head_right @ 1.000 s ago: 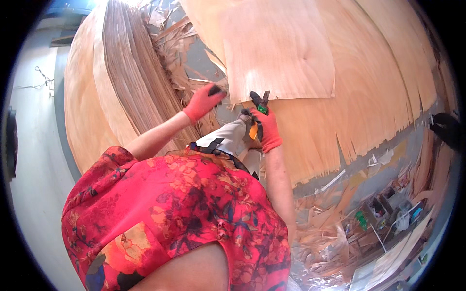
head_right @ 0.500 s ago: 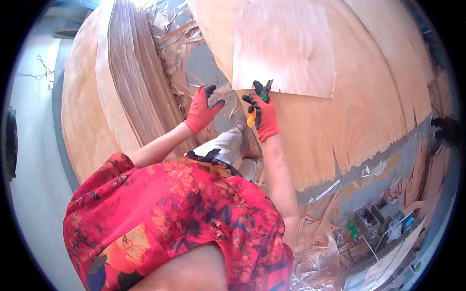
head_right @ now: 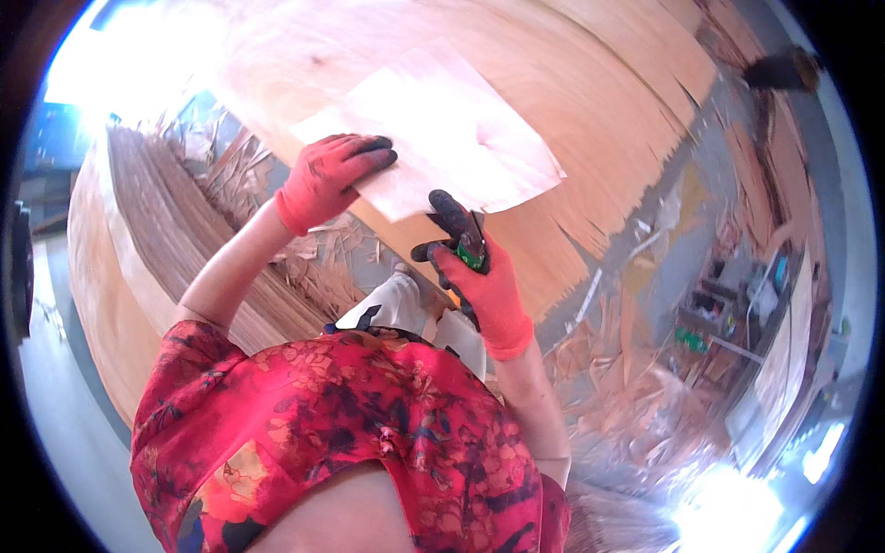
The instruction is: The person applies a sheet of veneer onto a large wooden board, smoothing it down by hand and using a tool to press the edges.
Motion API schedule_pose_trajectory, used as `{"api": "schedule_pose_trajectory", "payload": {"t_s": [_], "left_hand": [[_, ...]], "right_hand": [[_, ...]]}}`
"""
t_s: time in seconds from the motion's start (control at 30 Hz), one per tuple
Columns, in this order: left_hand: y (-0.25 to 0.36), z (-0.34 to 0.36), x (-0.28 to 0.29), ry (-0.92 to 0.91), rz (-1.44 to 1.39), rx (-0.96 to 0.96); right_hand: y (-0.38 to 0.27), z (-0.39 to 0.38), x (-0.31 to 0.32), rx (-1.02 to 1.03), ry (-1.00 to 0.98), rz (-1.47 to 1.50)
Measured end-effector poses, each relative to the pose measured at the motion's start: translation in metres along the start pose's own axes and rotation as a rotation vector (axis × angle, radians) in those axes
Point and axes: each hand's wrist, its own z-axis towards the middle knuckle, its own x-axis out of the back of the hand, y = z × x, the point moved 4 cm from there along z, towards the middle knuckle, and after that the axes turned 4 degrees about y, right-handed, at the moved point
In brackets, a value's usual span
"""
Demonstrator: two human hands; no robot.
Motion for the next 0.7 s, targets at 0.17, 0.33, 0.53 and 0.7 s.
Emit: {"api": "schedule_pose_trajectory", "payload": {"t_s": [0.17, 0.33, 0.53, 0.7], "left_hand": [[0.038, 0.087, 0.008, -0.073, -0.232, 0.168], [0.117, 0.178, 0.022, -0.137, -0.477, 0.583], [0.206, 0.252, 0.013, 0.054, -1.077, 0.639], [0.123, 0.227, -0.063, 0.439, -1.66, 0.749]], "right_hand": [[0.021, -0.055, 0.061, -0.015, -0.161, 0.207], [0.047, -0.092, 0.123, -0.157, -0.265, 0.203], [0.05, -0.11, 0.153, -0.032, -0.555, 0.317], [0.055, -0.106, 0.169, 0.068, -0.472, 0.287]]}}
